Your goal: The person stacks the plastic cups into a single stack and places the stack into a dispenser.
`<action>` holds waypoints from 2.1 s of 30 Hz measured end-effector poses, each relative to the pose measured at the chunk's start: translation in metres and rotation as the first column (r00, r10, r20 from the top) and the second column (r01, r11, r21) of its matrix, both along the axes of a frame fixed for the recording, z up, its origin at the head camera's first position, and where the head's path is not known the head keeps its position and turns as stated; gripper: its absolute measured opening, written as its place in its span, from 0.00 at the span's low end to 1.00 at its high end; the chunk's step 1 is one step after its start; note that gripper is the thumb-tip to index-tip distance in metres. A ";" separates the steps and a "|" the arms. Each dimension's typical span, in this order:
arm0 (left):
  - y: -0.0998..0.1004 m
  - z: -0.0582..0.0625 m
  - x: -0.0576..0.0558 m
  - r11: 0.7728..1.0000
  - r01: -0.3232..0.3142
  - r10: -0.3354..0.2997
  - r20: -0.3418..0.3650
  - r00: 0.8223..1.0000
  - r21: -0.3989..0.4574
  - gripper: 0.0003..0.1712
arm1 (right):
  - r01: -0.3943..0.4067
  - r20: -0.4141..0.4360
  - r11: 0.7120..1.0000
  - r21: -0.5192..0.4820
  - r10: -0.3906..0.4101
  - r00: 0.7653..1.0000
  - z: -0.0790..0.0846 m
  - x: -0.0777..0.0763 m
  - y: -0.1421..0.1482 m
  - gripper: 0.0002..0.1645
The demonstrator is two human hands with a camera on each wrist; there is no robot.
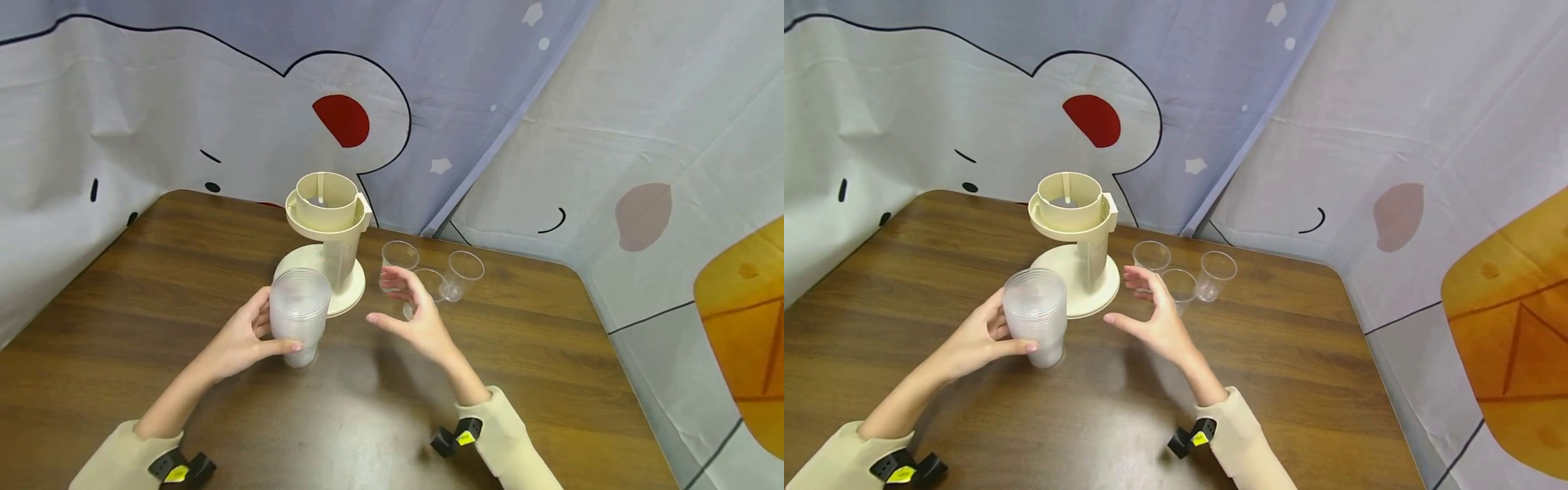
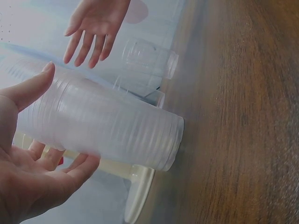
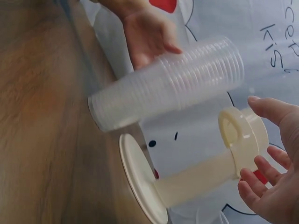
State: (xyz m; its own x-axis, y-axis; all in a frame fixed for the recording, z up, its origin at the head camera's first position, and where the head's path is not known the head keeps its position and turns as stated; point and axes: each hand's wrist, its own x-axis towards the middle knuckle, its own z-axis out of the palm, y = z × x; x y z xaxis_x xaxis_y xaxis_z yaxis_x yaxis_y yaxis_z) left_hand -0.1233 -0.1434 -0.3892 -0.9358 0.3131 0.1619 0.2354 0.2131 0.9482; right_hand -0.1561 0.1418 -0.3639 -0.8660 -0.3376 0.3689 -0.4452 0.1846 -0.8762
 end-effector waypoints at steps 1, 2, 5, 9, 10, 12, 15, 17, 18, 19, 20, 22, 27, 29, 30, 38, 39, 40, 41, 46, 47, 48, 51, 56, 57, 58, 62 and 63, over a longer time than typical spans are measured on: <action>0.000 0.000 0.000 1.000 0.001 -0.001 0.000 1.000 0.002 0.43 | 0.012 0.004 1.000 -0.004 -0.012 1.000 0.000 0.000 0.003 0.43; 0.000 0.000 0.000 1.000 0.001 -0.001 -0.001 1.000 0.003 0.43 | 0.030 0.006 1.000 -0.002 -0.030 1.000 0.000 0.000 0.006 0.43; 0.000 0.000 0.000 1.000 0.001 -0.001 -0.002 1.000 0.006 0.43 | 0.073 -0.003 0.997 -0.009 -0.073 0.997 0.000 -0.001 0.015 0.43; -0.001 0.000 0.000 1.000 -0.001 0.001 0.000 1.000 0.005 0.43 | 0.116 -0.030 0.993 -0.018 -0.116 0.993 0.000 -0.001 0.027 0.43; -0.001 0.000 0.000 1.000 -0.002 0.002 0.000 1.000 0.004 0.43 | 0.122 -0.036 0.992 -0.025 -0.123 0.992 0.000 -0.001 0.030 0.42; -0.001 0.000 0.000 1.000 -0.002 0.002 0.000 1.000 0.001 0.43 | 0.143 -0.037 0.989 -0.033 -0.145 0.989 0.001 -0.002 0.036 0.42; -0.001 0.000 0.001 1.000 -0.003 0.003 -0.001 1.000 -0.003 0.44 | 0.176 -0.040 0.983 -0.045 -0.178 0.983 0.001 -0.002 0.044 0.42; -0.001 0.001 0.001 1.000 -0.003 0.003 -0.002 1.000 -0.004 0.44 | 0.200 -0.041 0.979 -0.040 -0.201 0.979 0.000 -0.003 0.050 0.42; -0.001 0.001 0.001 1.000 -0.004 0.004 -0.002 1.000 -0.004 0.44 | 0.209 -0.042 0.977 -0.038 -0.211 0.977 0.000 -0.004 0.053 0.42; -0.001 0.001 0.001 1.000 -0.004 0.004 -0.001 1.000 -0.003 0.44 | 0.220 -0.043 0.975 -0.038 -0.222 0.974 -0.001 -0.004 0.055 0.42; -0.001 0.001 0.002 1.000 -0.003 0.003 -0.001 1.000 -0.002 0.43 | 0.231 -0.041 0.972 -0.035 -0.232 0.972 -0.002 -0.004 0.058 0.42; -0.001 0.001 0.002 1.000 -0.002 0.002 0.000 1.000 0.001 0.43 | 0.248 -0.036 0.968 -0.041 -0.249 0.968 -0.003 -0.005 0.063 0.42; -0.001 0.000 0.002 1.000 -0.002 0.002 0.000 1.000 0.007 0.43 | 0.282 -0.005 0.958 -0.042 -0.283 0.959 -0.008 -0.008 0.074 0.42; -0.001 0.000 0.002 1.000 -0.003 0.003 0.000 1.000 0.005 0.43 | 0.290 0.003 0.956 -0.033 -0.290 0.957 -0.009 -0.009 0.078 0.42; -0.001 0.000 0.002 1.000 -0.004 0.004 0.000 1.000 0.004 0.43 | 0.293 0.007 0.956 -0.029 -0.293 0.956 -0.010 -0.010 0.079 0.42; -0.001 0.000 0.001 1.000 -0.004 0.004 -0.001 1.000 0.007 0.43 | 0.292 0.076 0.956 0.033 -0.294 0.953 -0.020 -0.016 0.090 0.45; -0.001 0.000 0.001 1.000 -0.003 0.003 -0.003 1.000 0.007 0.43 | 0.288 0.088 0.957 0.042 -0.290 0.953 -0.021 -0.017 0.091 0.45; -0.001 -0.001 0.001 1.000 -0.003 0.003 -0.004 1.000 0.007 0.43 | 0.282 0.101 0.958 0.047 -0.286 0.953 -0.022 -0.018 0.093 0.45; -0.001 -0.001 0.000 1.000 -0.002 0.002 -0.005 1.000 0.007 0.43 | 0.277 0.113 0.959 0.052 -0.282 0.953 -0.022 -0.019 0.094 0.45; -0.001 -0.003 -0.002 1.000 0.002 -0.002 -0.007 1.000 0.003 0.44 | 0.259 0.161 0.963 0.077 -0.269 0.950 -0.027 -0.022 0.096 0.46; -0.001 -0.003 -0.002 1.000 0.003 -0.003 -0.008 1.000 0.002 0.44 | 0.257 0.169 0.963 0.083 -0.267 0.949 -0.027 -0.023 0.096 0.47; -0.001 -0.003 -0.002 1.000 0.003 -0.003 -0.009 1.000 0.001 0.44 | 0.253 0.175 0.964 0.086 -0.265 0.948 -0.028 -0.024 0.096 0.47; -0.001 -0.002 -0.002 1.000 0.003 -0.003 -0.008 1.000 -0.002 0.44 | 0.247 0.198 0.965 0.094 -0.261 0.945 -0.029 -0.026 0.095 0.48; -0.001 -0.002 -0.002 1.000 0.002 -0.002 -0.014 1.000 0.007 0.44 | 0.235 0.225 0.966 0.110 -0.254 0.941 -0.029 -0.030 0.092 0.50; 0.000 -0.002 -0.002 1.000 0.002 -0.002 -0.016 1.000 0.008 0.43 | 0.232 0.229 0.966 0.112 -0.252 0.940 -0.030 -0.031 0.091 0.50; 0.000 -0.002 -0.002 1.000 0.003 -0.003 -0.017 1.000 0.012 0.43 | 0.229 0.233 0.966 0.117 -0.251 0.940 -0.030 -0.032 0.090 0.51; 0.001 -0.001 -0.002 1.000 0.009 -0.008 -0.016 1.000 0.018 0.43 | 0.220 0.251 0.967 0.126 -0.246 0.936 -0.033 -0.035 0.089 0.51; 0.001 -0.001 -0.002 1.000 0.011 -0.011 -0.014 1.000 0.019 0.43 | 0.220 0.256 0.967 0.129 -0.247 0.935 -0.033 -0.036 0.088 0.51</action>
